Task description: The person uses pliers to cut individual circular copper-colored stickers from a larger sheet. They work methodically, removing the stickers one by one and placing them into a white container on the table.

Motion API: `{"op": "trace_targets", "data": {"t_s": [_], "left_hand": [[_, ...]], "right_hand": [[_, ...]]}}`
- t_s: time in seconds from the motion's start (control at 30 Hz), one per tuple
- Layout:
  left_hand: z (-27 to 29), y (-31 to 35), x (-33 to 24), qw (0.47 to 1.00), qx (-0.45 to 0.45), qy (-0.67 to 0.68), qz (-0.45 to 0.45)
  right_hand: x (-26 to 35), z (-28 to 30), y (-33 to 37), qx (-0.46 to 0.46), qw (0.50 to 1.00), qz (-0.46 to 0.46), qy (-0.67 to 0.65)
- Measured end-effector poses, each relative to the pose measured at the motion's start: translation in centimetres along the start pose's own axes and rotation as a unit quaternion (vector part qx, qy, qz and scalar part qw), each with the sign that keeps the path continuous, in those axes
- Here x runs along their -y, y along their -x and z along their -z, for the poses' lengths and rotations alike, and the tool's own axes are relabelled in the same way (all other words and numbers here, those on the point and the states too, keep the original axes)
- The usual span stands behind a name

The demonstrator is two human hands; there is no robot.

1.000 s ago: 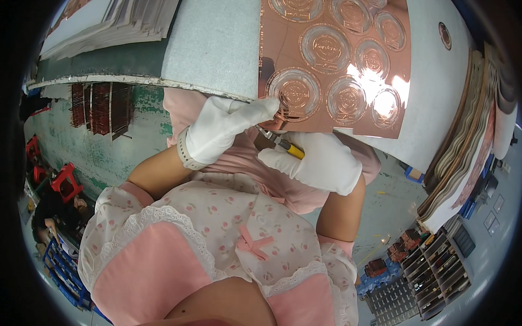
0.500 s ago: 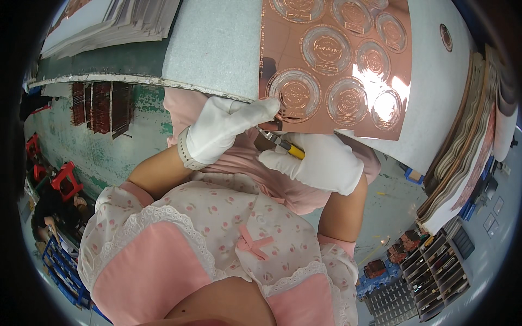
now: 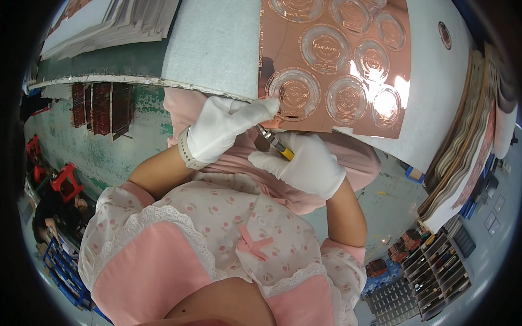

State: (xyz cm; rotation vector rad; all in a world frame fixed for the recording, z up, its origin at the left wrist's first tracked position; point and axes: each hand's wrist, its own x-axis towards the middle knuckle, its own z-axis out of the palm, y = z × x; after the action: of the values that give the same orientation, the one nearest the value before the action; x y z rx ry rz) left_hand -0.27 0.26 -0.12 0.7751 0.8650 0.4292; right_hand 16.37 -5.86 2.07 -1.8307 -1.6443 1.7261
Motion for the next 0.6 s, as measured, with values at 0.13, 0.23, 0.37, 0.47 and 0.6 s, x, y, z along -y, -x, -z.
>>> {"op": "trace_targets", "data": {"t_s": [0.13, 0.23, 0.37, 0.47, 0.6], "left_hand": [[0.0, -0.1, 0.1, 1.000, 0.002, 0.019, -0.004], [-0.1, 0.0, -0.2, 1.000, -0.004, 0.023, 0.010], [-0.3, 0.2, -0.9, 0.997, -0.028, -0.021, 0.063], [-0.1, 0.1, 1.3, 0.970, -0.010, -0.203, -0.136], [0.1, -0.2, 2.5, 0.851, -0.042, -0.440, -0.285]], "right_hand": [[0.0, 0.5, -0.2, 0.025, 1.000, -0.006, -0.010], [0.2, 0.5, -0.1, 0.020, 1.000, -0.015, 0.011], [-0.5, 0.3, 0.4, 0.016, 0.995, 0.037, 0.089], [-1.2, -0.3, 1.2, -0.011, 0.993, 0.046, 0.105], [-1.4, 0.4, 2.1, 0.037, 0.998, 0.012, 0.042]]}}
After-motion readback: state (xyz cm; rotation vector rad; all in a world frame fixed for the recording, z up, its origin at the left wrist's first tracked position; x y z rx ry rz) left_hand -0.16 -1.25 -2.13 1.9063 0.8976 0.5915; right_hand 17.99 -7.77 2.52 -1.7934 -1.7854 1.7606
